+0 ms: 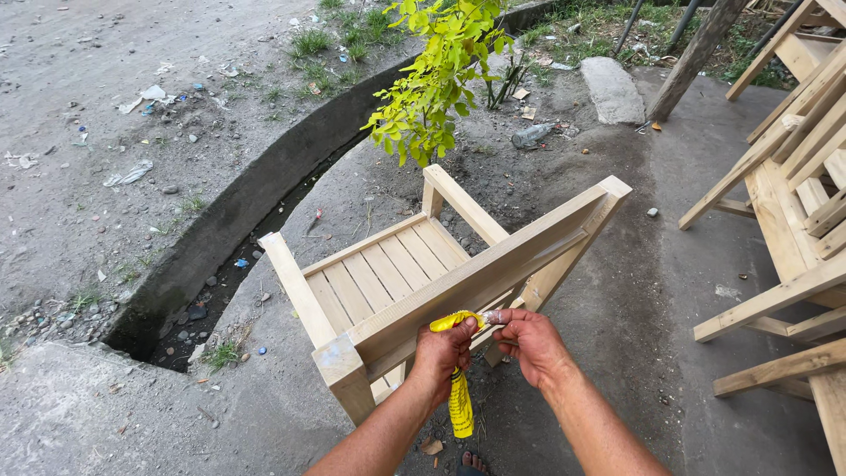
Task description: The person applies wood filler to the joints and edges of a wooden chair using a yellow tube and their fingers. They smooth the filler along the armrest, seat frame, and backrest joints, working methodically around the chair.
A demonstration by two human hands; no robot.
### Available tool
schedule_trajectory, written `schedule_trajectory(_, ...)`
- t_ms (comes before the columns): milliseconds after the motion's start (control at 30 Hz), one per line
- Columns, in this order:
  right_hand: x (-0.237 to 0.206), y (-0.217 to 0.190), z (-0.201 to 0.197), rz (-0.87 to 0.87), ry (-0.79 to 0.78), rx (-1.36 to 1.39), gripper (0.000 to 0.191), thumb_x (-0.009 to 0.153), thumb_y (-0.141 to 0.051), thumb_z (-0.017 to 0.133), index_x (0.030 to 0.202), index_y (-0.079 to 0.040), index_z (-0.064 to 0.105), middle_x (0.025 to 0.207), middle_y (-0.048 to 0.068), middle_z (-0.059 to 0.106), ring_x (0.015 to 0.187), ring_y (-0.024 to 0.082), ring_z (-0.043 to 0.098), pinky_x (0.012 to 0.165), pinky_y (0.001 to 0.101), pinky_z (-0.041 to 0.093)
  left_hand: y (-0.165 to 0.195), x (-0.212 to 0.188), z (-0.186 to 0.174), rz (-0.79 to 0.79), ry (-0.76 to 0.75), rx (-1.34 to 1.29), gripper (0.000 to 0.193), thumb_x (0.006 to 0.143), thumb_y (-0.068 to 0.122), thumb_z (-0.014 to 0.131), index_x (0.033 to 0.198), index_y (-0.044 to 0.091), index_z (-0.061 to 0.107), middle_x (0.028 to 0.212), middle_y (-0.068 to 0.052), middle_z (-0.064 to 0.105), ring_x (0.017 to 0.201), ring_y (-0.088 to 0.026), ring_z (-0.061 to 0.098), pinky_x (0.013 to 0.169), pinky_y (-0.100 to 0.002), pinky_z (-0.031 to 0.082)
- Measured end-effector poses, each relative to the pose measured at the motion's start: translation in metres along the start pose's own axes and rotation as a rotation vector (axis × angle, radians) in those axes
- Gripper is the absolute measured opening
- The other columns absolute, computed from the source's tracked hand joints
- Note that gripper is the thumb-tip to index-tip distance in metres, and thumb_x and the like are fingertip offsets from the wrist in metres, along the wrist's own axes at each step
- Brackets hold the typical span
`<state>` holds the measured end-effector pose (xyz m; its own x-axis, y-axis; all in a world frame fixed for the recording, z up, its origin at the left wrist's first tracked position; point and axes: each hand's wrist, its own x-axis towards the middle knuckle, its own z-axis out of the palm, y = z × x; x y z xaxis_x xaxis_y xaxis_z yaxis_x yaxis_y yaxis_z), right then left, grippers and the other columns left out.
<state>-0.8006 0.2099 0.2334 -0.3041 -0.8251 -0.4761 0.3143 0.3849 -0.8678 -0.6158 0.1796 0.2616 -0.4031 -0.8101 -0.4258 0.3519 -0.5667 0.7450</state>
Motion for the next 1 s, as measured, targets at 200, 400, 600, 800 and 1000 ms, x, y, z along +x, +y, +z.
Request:
schedule_trajectory(200,-0.006,-0.003,0.002,0.013,0.000,0.030,0.023,0.088,0.005,0.057,0.101,-0.004,0.073,0.089,0.006,0.070,0.079,0.015,0.065,0.075,0.0323,0.055,0.004,-0.005,0.002,-0.001,0.022,0.029,0.015,0.091,0.017,0.076,0.088,0.004,0.070,0.059,0.001,0.053,0.046,-0.011,0.042,0.046,-0.031,0.036)
schedule_trajectory(400,-0.005,-0.005,-0.005,-0.012,-0.044,0.101,0.025,0.086,0.008,0.057,0.100,-0.006,0.072,0.091,0.003,0.071,0.078,0.014,0.065,0.073,0.0325,0.054,0.004,-0.002,0.006,0.015,0.022,0.048,0.017,0.090,0.018,0.078,0.085,0.005,0.070,0.058,0.001,0.052,0.046,-0.011,0.042,0.046,-0.031,0.037)
schedule_trajectory(600,0.017,-0.022,-0.026,-0.073,0.059,0.077,0.034,0.088,0.005,0.054,0.113,-0.011,0.070,0.090,0.001,0.070,0.069,0.011,0.060,0.064,0.0286,0.052,0.007,0.004,0.014,-0.019,0.056,0.058,0.016,0.090,0.018,0.078,0.085,0.004,0.071,0.057,0.000,0.052,0.045,-0.012,0.043,0.045,-0.031,0.037)
schedule_trajectory(800,0.060,-0.039,-0.045,-0.204,0.215,-0.100,0.043,0.091,0.000,0.055,0.129,-0.015,0.068,0.089,0.000,0.067,0.063,0.009,0.055,0.054,0.0241,0.043,0.010,0.011,0.022,-0.035,0.042,0.068,0.016,0.091,0.019,0.076,0.088,0.004,0.072,0.058,0.000,0.053,0.044,-0.012,0.043,0.045,-0.030,0.037)
schedule_trajectory(1000,0.081,-0.052,-0.046,-0.280,0.286,-0.253,0.050,0.089,0.002,0.055,0.135,-0.015,0.066,0.087,0.002,0.065,0.066,0.009,0.058,0.059,0.0255,0.049,0.015,0.017,0.026,-0.028,0.045,0.079,0.017,0.092,0.019,0.076,0.087,0.004,0.071,0.058,0.000,0.053,0.045,-0.012,0.044,0.045,-0.031,0.037)
